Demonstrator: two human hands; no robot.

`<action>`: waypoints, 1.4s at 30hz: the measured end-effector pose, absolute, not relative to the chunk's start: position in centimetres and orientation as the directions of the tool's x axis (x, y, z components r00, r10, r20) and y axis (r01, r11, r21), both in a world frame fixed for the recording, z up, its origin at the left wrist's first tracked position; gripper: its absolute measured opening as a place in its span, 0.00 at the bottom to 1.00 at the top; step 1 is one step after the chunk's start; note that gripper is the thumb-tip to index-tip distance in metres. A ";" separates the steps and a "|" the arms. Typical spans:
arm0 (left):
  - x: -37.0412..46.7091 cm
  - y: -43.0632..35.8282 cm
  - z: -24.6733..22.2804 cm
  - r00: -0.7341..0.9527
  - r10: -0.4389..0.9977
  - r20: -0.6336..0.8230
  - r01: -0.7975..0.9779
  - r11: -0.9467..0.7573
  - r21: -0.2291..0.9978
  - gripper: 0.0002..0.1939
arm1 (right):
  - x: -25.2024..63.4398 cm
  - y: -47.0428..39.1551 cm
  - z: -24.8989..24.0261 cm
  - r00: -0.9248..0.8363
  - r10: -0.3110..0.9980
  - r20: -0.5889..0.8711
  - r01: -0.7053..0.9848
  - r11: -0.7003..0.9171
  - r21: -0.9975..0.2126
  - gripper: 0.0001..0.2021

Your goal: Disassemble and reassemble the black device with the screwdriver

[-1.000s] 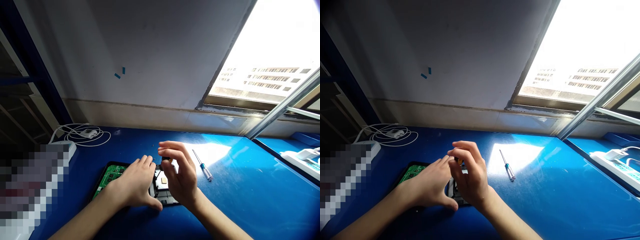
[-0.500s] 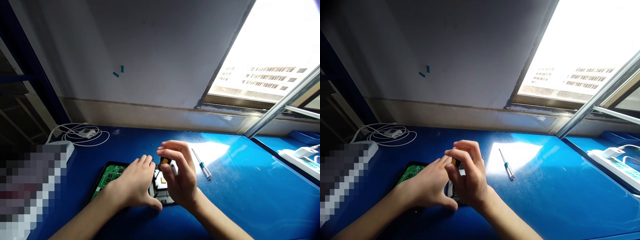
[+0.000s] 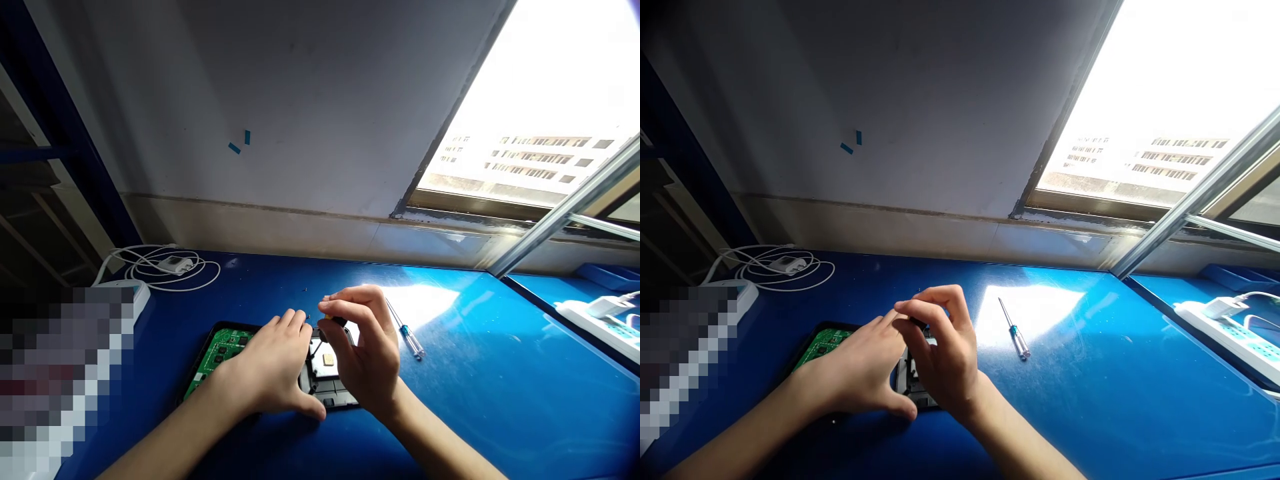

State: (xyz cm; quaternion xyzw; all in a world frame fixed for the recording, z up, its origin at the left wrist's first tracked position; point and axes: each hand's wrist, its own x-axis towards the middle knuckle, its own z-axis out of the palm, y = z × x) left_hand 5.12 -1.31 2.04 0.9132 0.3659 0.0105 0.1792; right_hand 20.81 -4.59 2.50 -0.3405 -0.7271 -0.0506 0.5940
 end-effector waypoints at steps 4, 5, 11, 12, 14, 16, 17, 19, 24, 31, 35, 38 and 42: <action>5.2 -1.1 1.5 0.735 0.674 -0.075 0.662 -0.689 0.294 0.44 | 21.0 -4.4 2.4 -0.072 0.458 0.886 0.512 0.780 -0.361 0.17; 5.2 -1.1 1.3 0.734 0.676 -0.070 0.664 -0.691 0.285 0.44 | 21.1 -4.4 2.4 -0.072 0.473 0.878 0.493 0.782 -0.381 0.18; 5.0 -1.2 1.2 0.745 0.664 -0.065 0.651 -0.701 0.291 0.46 | 21.1 -4.3 2.4 -0.038 0.444 0.895 0.566 0.748 -0.347 0.10; 5.0 -1.2 1.2 0.744 0.665 -0.068 0.652 -0.698 0.297 0.46 | 21.1 -4.3 2.5 -0.040 0.435 0.899 0.572 0.748 -0.337 0.11; 5.1 -1.1 1.3 0.739 0.670 -0.070 0.657 -0.693 0.297 0.45 | 21.1 -4.3 2.4 -0.059 0.446 0.893 0.544 0.764 -0.346 0.14; 5.1 -1.1 1.3 0.739 0.670 -0.068 0.658 -0.696 0.286 0.44 | 21.1 -4.4 2.2 -0.080 0.470 0.879 0.497 0.783 -0.374 0.17; 5.2 -1.1 1.3 0.738 0.671 -0.069 0.660 -0.697 0.282 0.43 | 21.2 -4.4 2.1 -0.084 0.481 0.873 0.479 0.788 -0.388 0.18; 5.2 -1.1 1.4 0.738 0.671 -0.075 0.661 -0.695 0.283 0.43 | 21.2 -4.4 2.2 -0.085 0.480 0.873 0.480 0.788 -0.387 0.15; 5.1 -1.1 1.5 0.739 0.667 -0.090 0.657 -0.686 0.311 0.43 | 21.3 -4.3 2.7 -0.013 0.416 0.909 0.564 0.754 -0.337 0.10; 5.1 -1.1 1.2 0.735 0.675 -0.061 0.661 -0.694 0.286 0.43 | 21.4 -4.3 2.5 -0.033 0.496 0.868 0.510 0.755 -0.412 0.17; 5.1 -1.2 1.6 0.737 0.671 -0.081 0.658 -0.684 0.316 0.43 | 21.2 -4.5 2.8 -0.034 0.426 0.904 0.538 0.770 -0.342 0.09; 5.1 -1.3 1.7 0.735 0.674 -0.081 0.663 -0.687 0.298 0.41 | 21.3 -4.5 2.6 -0.032 0.453 0.891 0.539 0.759 -0.367 0.14; 5.2 -1.3 1.6 0.735 0.676 -0.059 0.663 -0.698 0.271 0.40 | 21.5 -4.4 2.2 -0.037 0.513 0.858 0.512 0.746 -0.425 0.16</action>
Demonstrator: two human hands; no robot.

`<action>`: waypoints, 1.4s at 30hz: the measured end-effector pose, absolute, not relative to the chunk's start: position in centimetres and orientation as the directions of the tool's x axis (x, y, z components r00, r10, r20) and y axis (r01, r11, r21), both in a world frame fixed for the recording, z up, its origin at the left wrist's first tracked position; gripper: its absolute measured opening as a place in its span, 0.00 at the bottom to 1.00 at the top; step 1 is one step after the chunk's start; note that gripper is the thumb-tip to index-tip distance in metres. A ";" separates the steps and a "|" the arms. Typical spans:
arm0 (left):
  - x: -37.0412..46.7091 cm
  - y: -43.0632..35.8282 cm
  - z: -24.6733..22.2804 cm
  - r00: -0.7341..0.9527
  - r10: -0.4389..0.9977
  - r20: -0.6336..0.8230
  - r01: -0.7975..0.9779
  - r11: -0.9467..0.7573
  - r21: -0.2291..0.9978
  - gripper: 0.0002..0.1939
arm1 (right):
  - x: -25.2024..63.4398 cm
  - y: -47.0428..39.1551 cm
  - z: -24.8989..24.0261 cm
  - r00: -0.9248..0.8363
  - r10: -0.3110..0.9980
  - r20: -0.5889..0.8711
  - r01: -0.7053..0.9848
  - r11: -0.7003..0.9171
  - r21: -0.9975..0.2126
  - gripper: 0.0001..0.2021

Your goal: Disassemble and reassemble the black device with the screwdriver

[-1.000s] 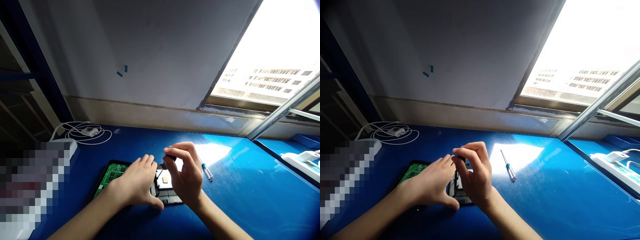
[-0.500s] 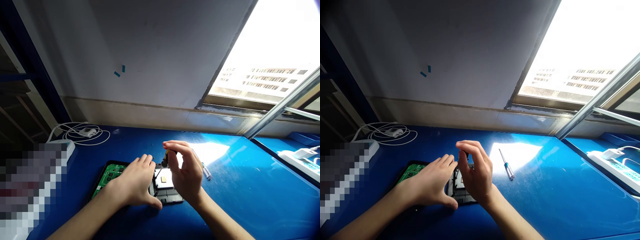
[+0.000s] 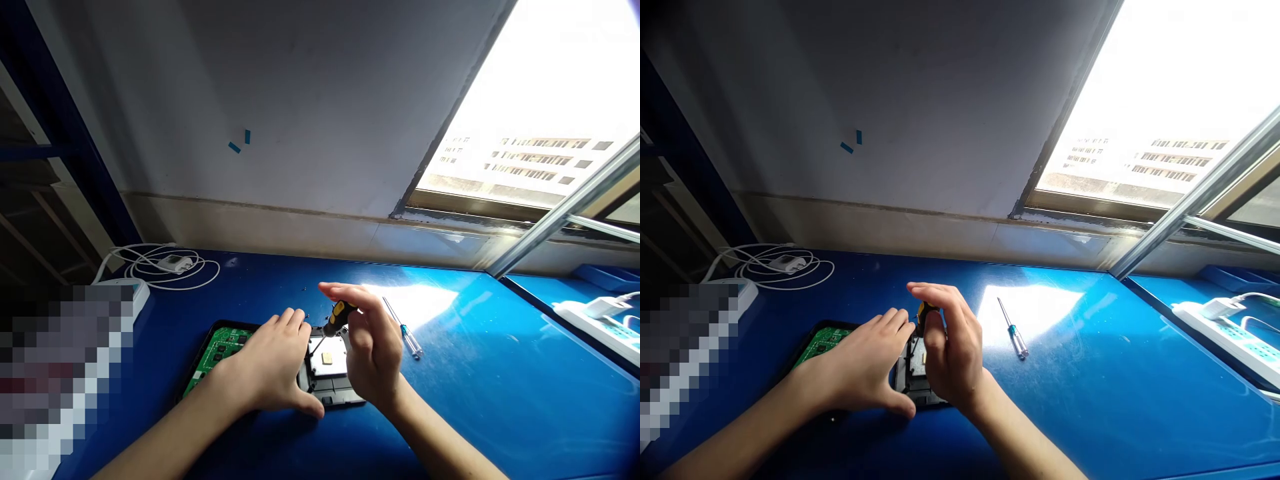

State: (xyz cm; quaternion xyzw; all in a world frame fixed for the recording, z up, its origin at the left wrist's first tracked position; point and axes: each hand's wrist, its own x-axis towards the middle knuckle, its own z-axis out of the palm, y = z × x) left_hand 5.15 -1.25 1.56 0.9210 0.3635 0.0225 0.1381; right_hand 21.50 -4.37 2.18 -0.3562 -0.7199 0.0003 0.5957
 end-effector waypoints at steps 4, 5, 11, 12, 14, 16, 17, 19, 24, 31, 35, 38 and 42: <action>5.1 -1.2 1.4 0.738 0.672 -0.056 0.651 -0.688 0.320 0.42 | 21.3 -4.3 2.3 -0.027 0.456 0.890 0.578 0.734 -0.358 0.13; 5.1 -1.2 1.4 0.740 0.671 -0.057 0.649 -0.689 0.323 0.43 | 21.3 -4.3 2.3 -0.025 0.458 0.889 0.585 0.727 -0.358 0.14; 5.1 -1.2 1.3 0.732 0.678 -0.058 0.663 -0.691 0.288 0.40 | 21.4 -4.3 1.8 -0.042 0.531 0.846 0.523 0.734 -0.434 0.18; 5.1 -1.2 1.3 0.733 0.678 -0.053 0.660 -0.691 0.296 0.40 | 21.4 -4.3 1.8 -0.041 0.514 0.857 0.540 0.733 -0.413 0.16; 5.1 -1.1 1.4 0.739 0.672 -0.047 0.649 -0.690 0.320 0.42 | 21.2 -4.3 2.0 -0.042 0.477 0.878 0.588 0.722 -0.364 0.16; 5.1 -1.1 1.3 0.740 0.670 -0.053 0.646 -0.687 0.332 0.42 | 21.2 -4.2 2.2 -0.052 0.456 0.889 0.617 0.714 -0.330 0.19; 5.1 -1.1 1.3 0.738 0.673 -0.057 0.649 -0.684 0.331 0.43 | 21.2 -4.2 2.2 -0.061 0.452 0.890 0.620 0.716 -0.321 0.20; 5.0 -1.2 1.3 0.728 0.683 -0.060 0.660 -0.674 0.332 0.44 | 21.5 -4.0 2.1 -0.065 0.449 0.891 0.615 0.721 -0.318 0.21; 4.7 -1.1 2.0 0.715 0.694 -0.091 0.661 -0.628 0.410 0.44 | 23.6 -2.9 1.0 0.082 0.435 0.897 0.627 0.677 -0.386 0.20; 4.0 -0.6 3.3 0.715 0.681 -0.158 0.671 -0.604 0.430 0.18 | 26.1 -1.1 0.8 0.231 0.449 0.863 0.644 0.594 -0.482 0.14; 3.8 -0.5 3.0 0.736 0.666 -0.120 0.643 -0.634 0.430 0.07 | 26.9 -0.9 0.9 0.273 0.493 0.826 0.603 0.581 -0.547 0.12; 3.8 -0.5 2.6 0.733 0.672 -0.106 0.644 -0.636 0.425 0.04 | 27.0 -1.6 0.7 0.272 0.565 0.779 0.477 0.624 -0.619 0.12; 4.2 -0.3 1.8 0.701 0.709 -0.078 0.659 -0.600 0.454 0.01 | 26.1 -2.5 0.0 0.277 0.635 0.722 0.344 0.636 -0.691 0.11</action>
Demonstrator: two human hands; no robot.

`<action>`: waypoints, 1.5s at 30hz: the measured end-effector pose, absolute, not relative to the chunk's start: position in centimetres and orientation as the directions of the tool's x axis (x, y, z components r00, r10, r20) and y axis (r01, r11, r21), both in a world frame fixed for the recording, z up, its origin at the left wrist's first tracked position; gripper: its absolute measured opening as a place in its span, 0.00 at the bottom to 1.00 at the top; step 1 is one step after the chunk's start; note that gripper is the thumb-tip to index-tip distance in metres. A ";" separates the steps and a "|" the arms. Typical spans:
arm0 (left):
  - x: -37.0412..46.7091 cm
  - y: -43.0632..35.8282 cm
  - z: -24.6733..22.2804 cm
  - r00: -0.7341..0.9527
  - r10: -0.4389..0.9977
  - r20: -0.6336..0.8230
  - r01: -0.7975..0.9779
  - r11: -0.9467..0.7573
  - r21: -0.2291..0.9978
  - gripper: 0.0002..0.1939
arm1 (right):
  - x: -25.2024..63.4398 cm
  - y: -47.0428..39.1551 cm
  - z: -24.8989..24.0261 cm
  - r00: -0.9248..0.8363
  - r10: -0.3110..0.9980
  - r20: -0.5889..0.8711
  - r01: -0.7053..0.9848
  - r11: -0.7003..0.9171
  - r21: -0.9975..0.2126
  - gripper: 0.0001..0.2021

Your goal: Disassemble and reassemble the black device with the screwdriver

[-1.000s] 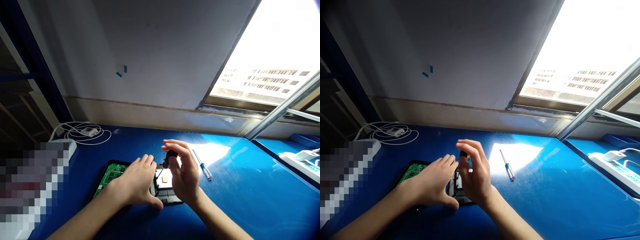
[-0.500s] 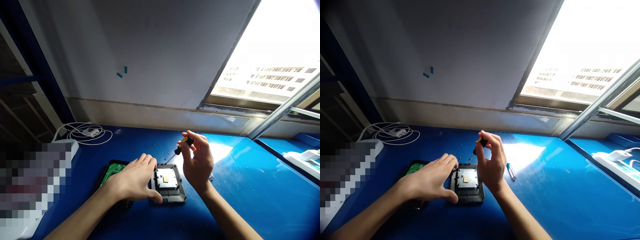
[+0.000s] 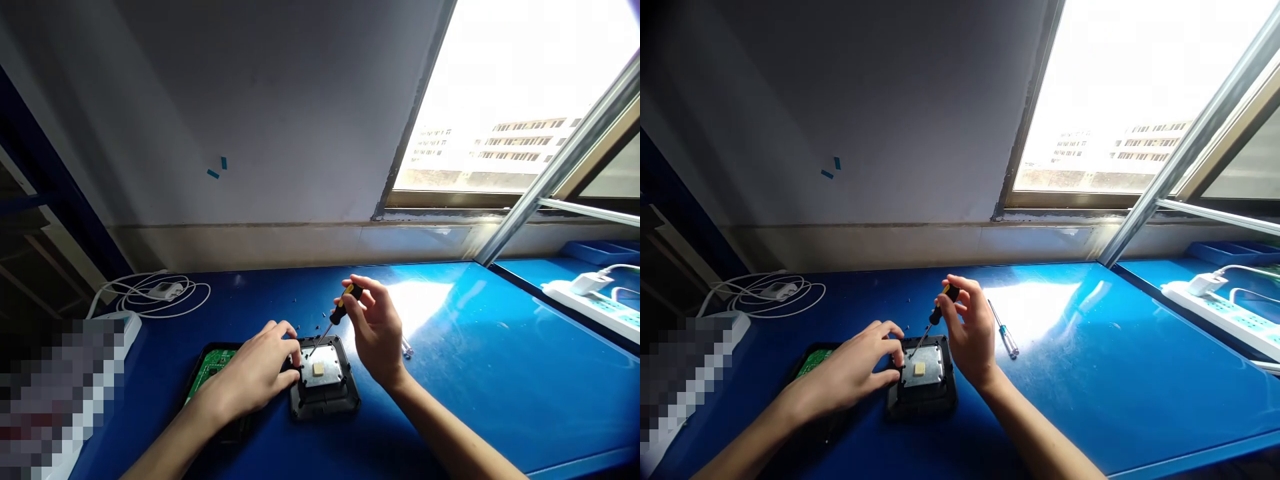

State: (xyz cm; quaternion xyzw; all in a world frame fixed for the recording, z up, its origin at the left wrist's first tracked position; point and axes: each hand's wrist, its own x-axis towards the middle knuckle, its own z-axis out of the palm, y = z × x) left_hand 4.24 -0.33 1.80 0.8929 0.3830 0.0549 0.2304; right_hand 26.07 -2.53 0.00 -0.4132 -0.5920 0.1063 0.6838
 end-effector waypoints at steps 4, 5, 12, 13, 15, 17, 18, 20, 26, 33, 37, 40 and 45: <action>4.6 -0.2 1.1 0.680 0.732 -0.031 0.653 -0.587 0.479 0.05 | 25.3 -2.7 -0.6 0.246 0.667 0.704 0.341 0.620 -0.707 0.10; 4.6 -0.2 1.0 0.684 0.730 -0.023 0.647 -0.591 0.482 0.05 | 25.3 -2.7 -0.6 0.242 0.658 0.714 0.363 0.621 -0.695 0.11; 4.4 0.5 0.8 0.724 0.690 0.008 0.605 -0.640 0.475 0.06 | 27.0 -2.0 -0.1 0.253 0.487 0.836 0.586 0.610 -0.533 0.12; 4.5 0.8 0.7 0.718 0.695 0.035 0.604 -0.647 0.466 0.06 | 27.4 -1.9 -0.1 0.262 0.479 0.838 0.593 0.605 -0.532 0.12; 5.0 1.7 0.7 0.704 0.706 0.077 0.613 -0.659 0.436 0.06 | 28.0 -1.7 -0.1 0.286 0.472 0.834 0.599 0.591 -0.541 0.11; 5.9 2.6 0.7 0.699 0.708 0.099 0.620 -0.669 0.410 0.06 | 28.4 -1.4 -0.1 0.311 0.468 0.827 0.597 0.581 -0.553 0.10; 6.4 3.1 0.8 0.698 0.708 0.108 0.622 -0.674 0.399 0.06 | 28.6 -1.3 -0.2 0.323 0.468 0.822 0.594 0.576 -0.562 0.10; 7.4 3.8 0.8 0.700 0.704 0.121 0.624 -0.685 0.375 0.06 | 28.8 -1.1 -0.3 0.340 0.483 0.807 0.589 0.560 -0.583 0.09; 8.3 5.2 0.3 0.709 0.692 0.140 0.625 -0.707 0.329 0.08 | 28.9 -0.5 -1.0 0.344 0.559 0.755 0.583 0.503 -0.638 0.10; 5.5 4.0 0.1 0.710 0.690 0.145 0.623 -0.710 0.327 0.14 | 29.3 0.5 -1.6 0.384 0.624 0.681 0.604 0.389 -0.696 0.11; 4.3 1.2 -0.6 0.688 0.715 0.123 0.652 -0.683 0.329 0.25 | 30.6 1.5 -2.3 0.430 0.679 0.595 0.631 0.245 -0.736 0.11; 3.9 -0.4 -1.1 0.686 0.720 0.102 0.660 -0.676 0.327 0.35 | 31.6 2.1 -3.3 0.441 0.736 0.514 0.657 0.125 -0.743 0.11; 4.3 -1.2 -1.1 0.686 0.725 0.055 0.674 -0.663 0.327 0.31 | 32.8 2.5 -5.0 0.403 0.831 0.383 0.707 -0.017 -0.707 0.11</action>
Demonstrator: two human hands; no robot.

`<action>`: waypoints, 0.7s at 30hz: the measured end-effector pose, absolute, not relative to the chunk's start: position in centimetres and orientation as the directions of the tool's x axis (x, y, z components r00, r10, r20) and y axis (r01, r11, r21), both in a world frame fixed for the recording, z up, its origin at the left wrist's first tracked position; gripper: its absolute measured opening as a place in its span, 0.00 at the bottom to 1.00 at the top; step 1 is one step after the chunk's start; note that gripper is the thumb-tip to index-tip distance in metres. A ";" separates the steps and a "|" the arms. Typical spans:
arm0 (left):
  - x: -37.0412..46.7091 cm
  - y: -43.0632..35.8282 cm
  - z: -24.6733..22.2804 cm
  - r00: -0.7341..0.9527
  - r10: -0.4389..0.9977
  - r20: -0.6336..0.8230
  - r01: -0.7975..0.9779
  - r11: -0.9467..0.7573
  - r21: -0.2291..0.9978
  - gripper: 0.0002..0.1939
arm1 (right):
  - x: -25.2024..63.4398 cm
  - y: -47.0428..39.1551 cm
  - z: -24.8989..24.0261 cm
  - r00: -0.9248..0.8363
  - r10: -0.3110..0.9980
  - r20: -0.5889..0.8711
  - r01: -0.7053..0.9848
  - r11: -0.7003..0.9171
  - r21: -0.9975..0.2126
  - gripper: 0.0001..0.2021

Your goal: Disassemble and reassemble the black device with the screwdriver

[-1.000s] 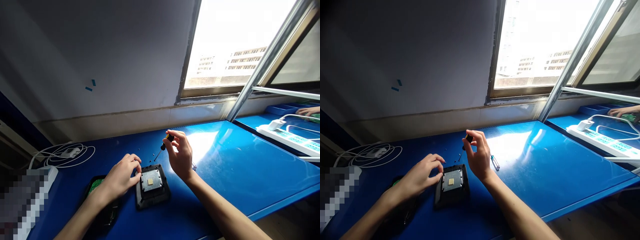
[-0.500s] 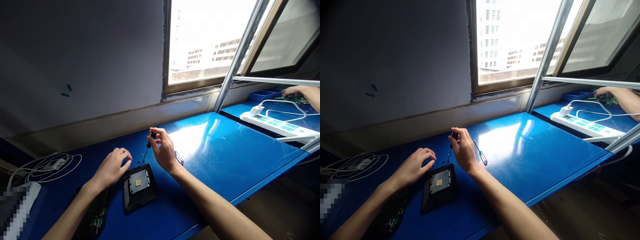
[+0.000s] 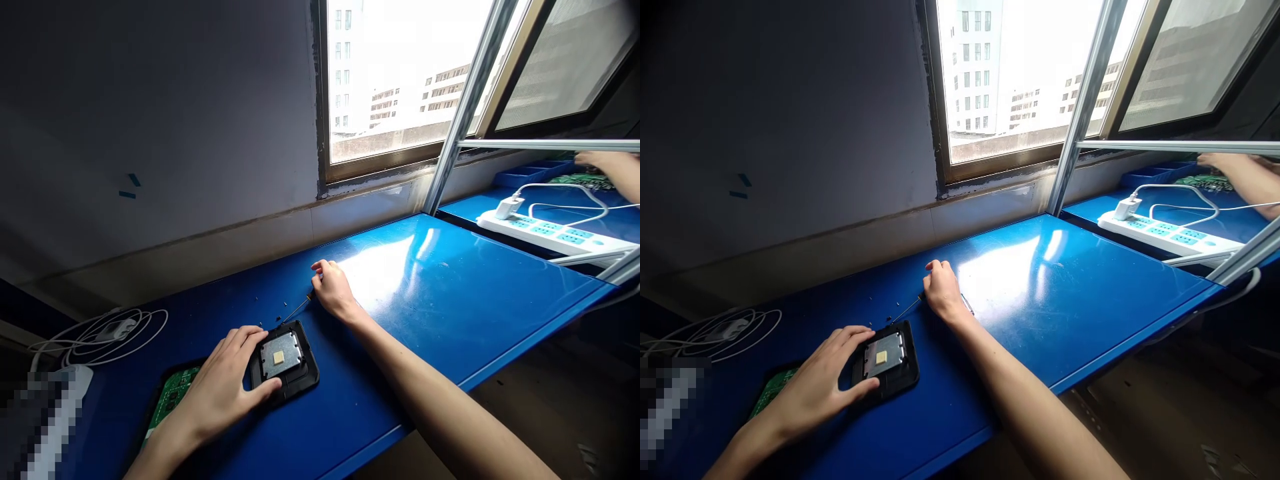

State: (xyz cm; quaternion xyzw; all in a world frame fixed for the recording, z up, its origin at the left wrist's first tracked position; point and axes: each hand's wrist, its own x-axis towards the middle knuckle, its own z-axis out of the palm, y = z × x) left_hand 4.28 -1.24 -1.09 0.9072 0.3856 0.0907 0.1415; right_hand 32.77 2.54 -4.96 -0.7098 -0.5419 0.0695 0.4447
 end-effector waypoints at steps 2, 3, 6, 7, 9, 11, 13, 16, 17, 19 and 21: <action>4.7 -1.4 -1.0 0.690 0.722 0.057 0.671 -0.668 0.322 0.27 | 32.9 2.6 -5.4 0.381 0.857 0.346 0.729 -0.048 -0.683 0.16; 5.0 -1.6 -0.9 0.687 0.724 0.062 0.673 -0.666 0.321 0.25 | 33.0 2.5 -5.6 0.369 0.867 0.335 0.741 -0.057 -0.669 0.18; 5.5 -1.9 -0.9 0.667 0.741 0.077 0.687 -0.652 0.321 0.20 | 33.1 2.4 -5.8 0.338 0.882 0.329 0.777 -0.064 -0.626 0.17; 5.6 -2.0 -0.9 0.664 0.743 0.083 0.688 -0.650 0.323 0.19 | 33.1 2.3 -5.8 0.329 0.883 0.336 0.788 -0.060 -0.613 0.16; 5.7 -2.0 -1.0 0.664 0.741 0.099 0.680 -0.654 0.331 0.18 | 33.2 2.0 -5.6 0.314 0.878 0.361 0.806 -0.046 -0.590 0.12; 5.7 -1.9 -1.2 0.669 0.732 0.127 0.663 -0.665 0.344 0.18 | 33.1 1.7 -4.9 0.299 0.865 0.404 0.821 -0.017 -0.571 0.11; 5.6 -1.7 -1.4 0.672 0.723 0.162 0.644 -0.678 0.354 0.17 | 32.7 1.4 -3.9 0.269 0.843 0.465 0.833 0.039 -0.552 0.13; 5.6 -1.7 -1.6 0.674 0.712 0.196 0.626 -0.691 0.360 0.16 | 31.6 0.6 -2.3 0.151 0.819 0.553 0.837 0.192 -0.513 0.13; 5.6 -1.7 -1.6 0.673 0.711 0.204 0.624 -0.693 0.361 0.16 | 31.1 0.2 -1.8 0.079 0.821 0.566 0.827 0.262 -0.497 0.11; 5.7 -1.7 -1.5 0.673 0.708 0.213 0.618 -0.697 0.365 0.17 | 30.4 -0.7 -1.1 -0.107 0.816 0.568 0.789 0.417 -0.451 0.08; 5.7 -1.8 -1.4 0.674 0.709 0.209 0.615 -0.695 0.373 0.18 | 30.1 -1.8 -0.8 -0.287 0.786 0.548 0.741 0.545 -0.393 0.07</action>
